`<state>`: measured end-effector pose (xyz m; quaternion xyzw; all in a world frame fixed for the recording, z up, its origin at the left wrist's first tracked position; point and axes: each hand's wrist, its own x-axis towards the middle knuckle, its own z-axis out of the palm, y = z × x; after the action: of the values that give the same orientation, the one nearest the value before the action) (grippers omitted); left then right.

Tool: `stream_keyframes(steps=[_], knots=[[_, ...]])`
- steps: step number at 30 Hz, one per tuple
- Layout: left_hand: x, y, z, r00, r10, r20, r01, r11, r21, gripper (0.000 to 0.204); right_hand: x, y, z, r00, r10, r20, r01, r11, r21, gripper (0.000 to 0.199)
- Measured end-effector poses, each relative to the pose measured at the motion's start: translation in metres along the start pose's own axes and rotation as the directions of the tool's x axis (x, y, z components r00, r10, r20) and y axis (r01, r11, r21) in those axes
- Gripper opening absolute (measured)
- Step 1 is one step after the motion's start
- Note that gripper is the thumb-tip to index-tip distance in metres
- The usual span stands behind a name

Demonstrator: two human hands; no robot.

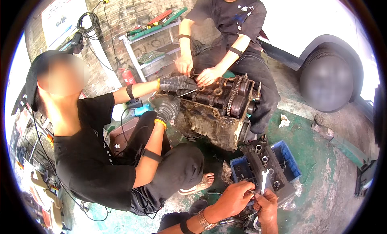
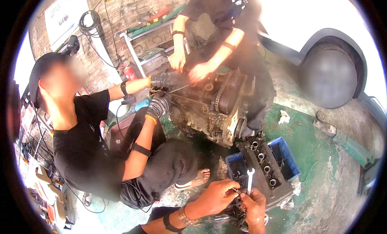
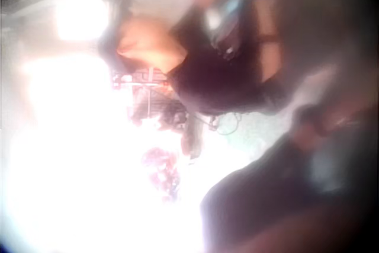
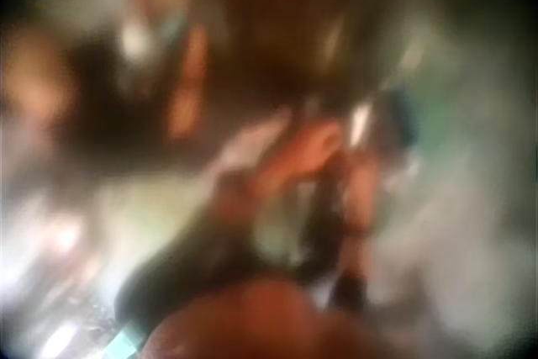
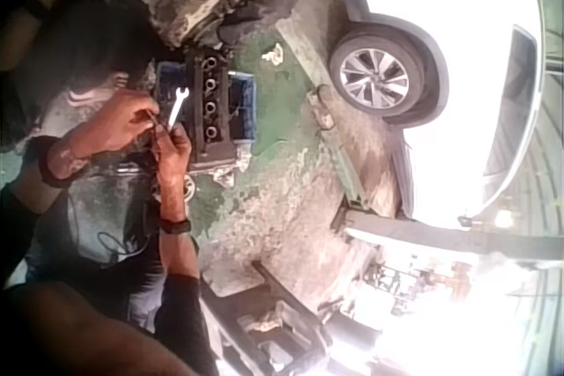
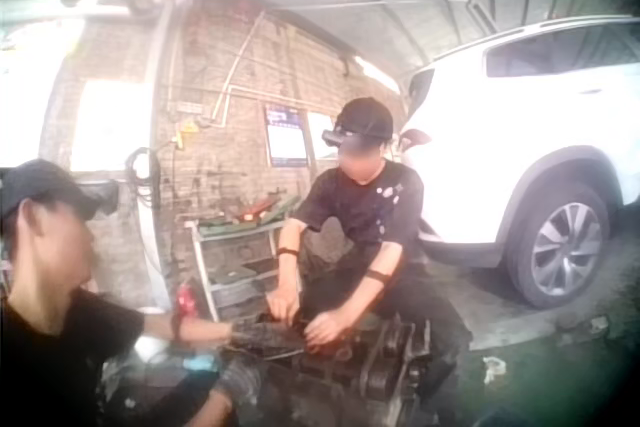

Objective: The person works on disassembling an engine block, removing bolts and components using a wrench while another person assists.

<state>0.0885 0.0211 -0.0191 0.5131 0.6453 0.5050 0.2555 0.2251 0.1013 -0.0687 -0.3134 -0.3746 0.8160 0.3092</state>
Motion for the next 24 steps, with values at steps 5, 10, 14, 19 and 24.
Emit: stream_keyframes(steps=[5,10,14,19,24], knots=[[0.0003,0.0007,-0.0002,1.000,-0.013,0.001,0.013,1.000,-0.004,0.017,-0.0008,-0.0020,0.0022,1.000,-0.001,-0.002,0.001,1.000,-0.005,0.009],[-0.0001,0.0023,0.0003,1.000,0.013,-0.009,-0.013,1.000,0.006,0.017,-0.0018,-0.0028,0.0013,1.000,-0.006,0.002,0.006,1.000,-0.014,0.009],[0.0001,0.0019,0.0003,1.000,0.005,-0.002,-0.005,1.000,0.009,0.017,-0.0023,-0.0038,0.0032,1.000,0.003,-0.016,-0.003,1.000,-0.023,0.008],[-0.0001,0.0030,-0.0006,1.000,-0.007,0.014,0.007,1.000,0.010,0.017,-0.0022,-0.0005,0.0010,1.000,-0.014,0.002,0.014,1.000,-0.016,0.008],[-0.0003,0.0023,-0.0007,1.000,0.005,0.003,-0.005,1.000,0.010,0.017,-0.0014,-0.0002,0.0004,1.000,-0.004,0.007,0.005,1.000,-0.013,0.007]])
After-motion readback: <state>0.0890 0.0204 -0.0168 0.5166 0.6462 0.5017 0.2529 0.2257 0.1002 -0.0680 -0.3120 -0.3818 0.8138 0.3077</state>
